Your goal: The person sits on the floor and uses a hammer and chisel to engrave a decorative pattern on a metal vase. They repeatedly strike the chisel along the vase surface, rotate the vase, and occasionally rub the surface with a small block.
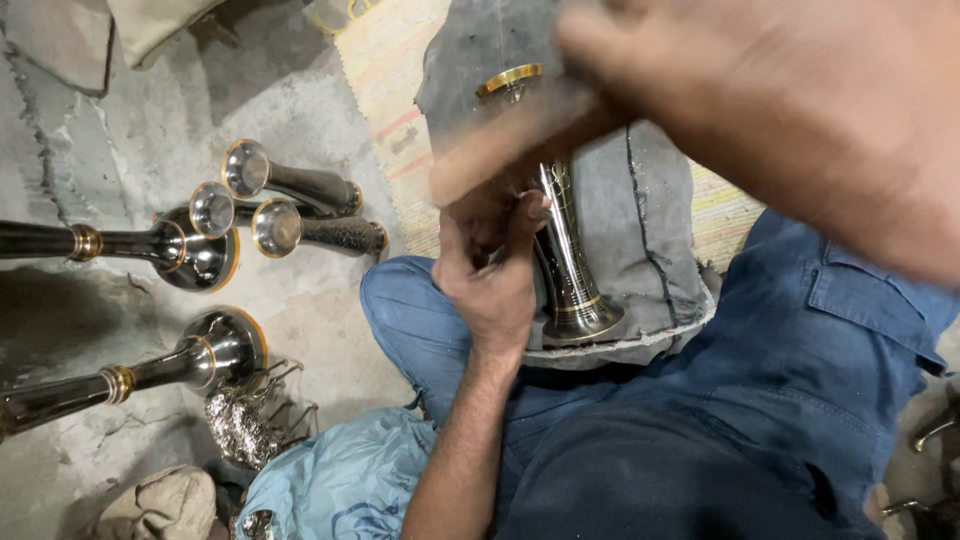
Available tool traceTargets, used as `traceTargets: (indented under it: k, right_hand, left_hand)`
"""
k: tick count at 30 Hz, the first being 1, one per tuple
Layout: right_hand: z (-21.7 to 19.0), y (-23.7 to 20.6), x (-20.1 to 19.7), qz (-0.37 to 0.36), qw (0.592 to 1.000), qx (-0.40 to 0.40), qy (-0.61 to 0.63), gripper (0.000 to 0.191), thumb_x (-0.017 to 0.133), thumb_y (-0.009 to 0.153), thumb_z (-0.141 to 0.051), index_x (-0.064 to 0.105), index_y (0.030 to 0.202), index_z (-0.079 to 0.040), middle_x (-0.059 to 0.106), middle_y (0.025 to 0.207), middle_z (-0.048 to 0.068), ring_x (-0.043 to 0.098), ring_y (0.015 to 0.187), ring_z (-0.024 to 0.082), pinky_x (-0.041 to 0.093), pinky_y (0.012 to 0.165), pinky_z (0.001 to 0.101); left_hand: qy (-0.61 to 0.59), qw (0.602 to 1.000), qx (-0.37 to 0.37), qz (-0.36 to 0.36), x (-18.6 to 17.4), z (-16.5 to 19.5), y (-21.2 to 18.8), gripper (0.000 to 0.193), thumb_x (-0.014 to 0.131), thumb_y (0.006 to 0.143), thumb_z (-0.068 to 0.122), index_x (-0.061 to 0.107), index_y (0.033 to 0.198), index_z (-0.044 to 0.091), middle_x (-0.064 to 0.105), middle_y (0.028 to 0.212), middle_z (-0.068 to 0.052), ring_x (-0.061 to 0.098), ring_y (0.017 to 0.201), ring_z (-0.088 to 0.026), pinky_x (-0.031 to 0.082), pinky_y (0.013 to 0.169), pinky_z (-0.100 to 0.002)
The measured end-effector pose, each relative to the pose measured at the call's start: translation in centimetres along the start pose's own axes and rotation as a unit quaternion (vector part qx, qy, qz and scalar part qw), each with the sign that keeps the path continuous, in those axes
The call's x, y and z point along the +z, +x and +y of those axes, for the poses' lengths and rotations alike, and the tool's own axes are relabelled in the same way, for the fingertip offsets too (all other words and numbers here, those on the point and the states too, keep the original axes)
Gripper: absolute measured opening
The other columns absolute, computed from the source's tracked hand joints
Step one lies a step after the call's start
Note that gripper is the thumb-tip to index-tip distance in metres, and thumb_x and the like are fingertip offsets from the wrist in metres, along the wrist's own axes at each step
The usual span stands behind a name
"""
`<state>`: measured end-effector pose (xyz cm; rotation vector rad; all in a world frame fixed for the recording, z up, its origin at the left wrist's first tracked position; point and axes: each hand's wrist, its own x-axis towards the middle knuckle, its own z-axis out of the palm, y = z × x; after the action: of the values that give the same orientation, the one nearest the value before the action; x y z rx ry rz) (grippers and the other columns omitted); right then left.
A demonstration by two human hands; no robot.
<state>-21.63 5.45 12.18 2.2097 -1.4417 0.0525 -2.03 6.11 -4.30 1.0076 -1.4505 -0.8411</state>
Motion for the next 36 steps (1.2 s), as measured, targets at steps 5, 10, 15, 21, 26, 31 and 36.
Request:
traceTargets:
  k: [5, 10, 15, 21, 26, 31, 36]
  right_hand:
    - [-0.5, 0.5, -0.5, -0.017, 0.998, -0.037, -0.057, 0.016, 0.070, 0.096, -0.024, 0.065, 0.110, -0.018, 0.063, 0.081, -0.001, 0.067, 0.077, 0.010, 0.058, 0.067, 0.0253]
    - [-0.8, 0.2, -0.8, -0.028, 0.990, -0.046, -0.132, 0.015, 0.068, 0.095, -0.024, 0.063, 0.109, -0.019, 0.062, 0.084, -0.005, 0.066, 0.078, 0.005, 0.057, 0.065, 0.0213]
    - [-0.6, -0.5, -0.5, -0.055, 0.985, -0.048, -0.154, 0.012, 0.069, 0.098, -0.025, 0.062, 0.108, -0.021, 0.063, 0.081, -0.005, 0.066, 0.078, 0.005, 0.056, 0.066, 0.0221]
    - [0.2, -0.7, 0.8, -0.001, 1.000, 0.005, 0.012, 0.014, 0.071, 0.100, -0.024, 0.068, 0.112, -0.017, 0.065, 0.080, 0.000, 0.068, 0.070, 0.011, 0.057, 0.061, 0.0263]
    - [0.5, -1.5, 1.6, 0.096, 0.991, 0.006, 0.093, 0.026, 0.079, 0.090, -0.019, 0.069, 0.112, -0.009, 0.069, 0.086, 0.006, 0.070, 0.071, 0.018, 0.058, 0.061, 0.0299]
    - [1.0, -2.2, 2.2, 0.050, 0.984, 0.043, 0.166, 0.031, 0.080, 0.093, -0.019, 0.070, 0.119, -0.007, 0.071, 0.088, 0.010, 0.070, 0.069, 0.021, 0.058, 0.061, 0.0316]
    - [1.0, -3.3, 3.2, -0.051, 0.995, 0.051, 0.063, 0.025, 0.077, 0.096, -0.021, 0.068, 0.117, -0.012, 0.072, 0.086, 0.005, 0.073, 0.075, 0.017, 0.060, 0.065, 0.0294]
  left_hand:
    - [-0.039, 0.999, 0.009, 0.019, 0.6, 0.0, -0.8, 0.029, 0.073, 0.100, -0.003, 0.056, 0.124, -0.002, 0.076, 0.100, -0.010, 0.075, 0.093, -0.011, 0.063, 0.082, -0.025]
    - [-0.059, 0.996, -0.042, 0.059, 1.0, -0.1, -1.1, 0.024, 0.076, 0.097, -0.005, 0.054, 0.105, -0.003, 0.065, 0.084, -0.007, 0.070, 0.084, -0.011, 0.061, 0.078, -0.026]
    - [-0.061, 0.997, -0.027, 0.042, 1.0, 0.1, -0.8, 0.031, 0.074, 0.098, 0.003, 0.056, 0.123, -0.002, 0.076, 0.101, -0.010, 0.075, 0.094, -0.013, 0.063, 0.085, -0.026]
    - [0.118, 0.989, 0.094, 0.012, 0.7, 0.4, 0.2, 0.026, 0.083, 0.094, 0.009, 0.060, 0.103, 0.001, 0.075, 0.087, -0.010, 0.075, 0.079, -0.012, 0.059, 0.069, -0.025]
    - [0.068, 0.996, 0.059, 0.001, 0.6, 0.4, 0.3, 0.025, 0.082, 0.098, 0.008, 0.059, 0.106, 0.003, 0.075, 0.090, -0.008, 0.072, 0.074, -0.009, 0.058, 0.066, -0.022]
    - [0.030, 0.995, 0.092, -0.024, 0.4, 0.1, 0.4, 0.032, 0.080, 0.101, 0.007, 0.060, 0.126, 0.002, 0.075, 0.111, -0.012, 0.077, 0.092, -0.013, 0.066, 0.080, -0.027]
    - [0.123, 0.984, 0.104, -0.070, -0.3, 0.7, 1.2, 0.035, 0.082, 0.098, 0.010, 0.063, 0.126, 0.004, 0.078, 0.106, -0.009, 0.080, 0.093, -0.016, 0.066, 0.080, -0.027]
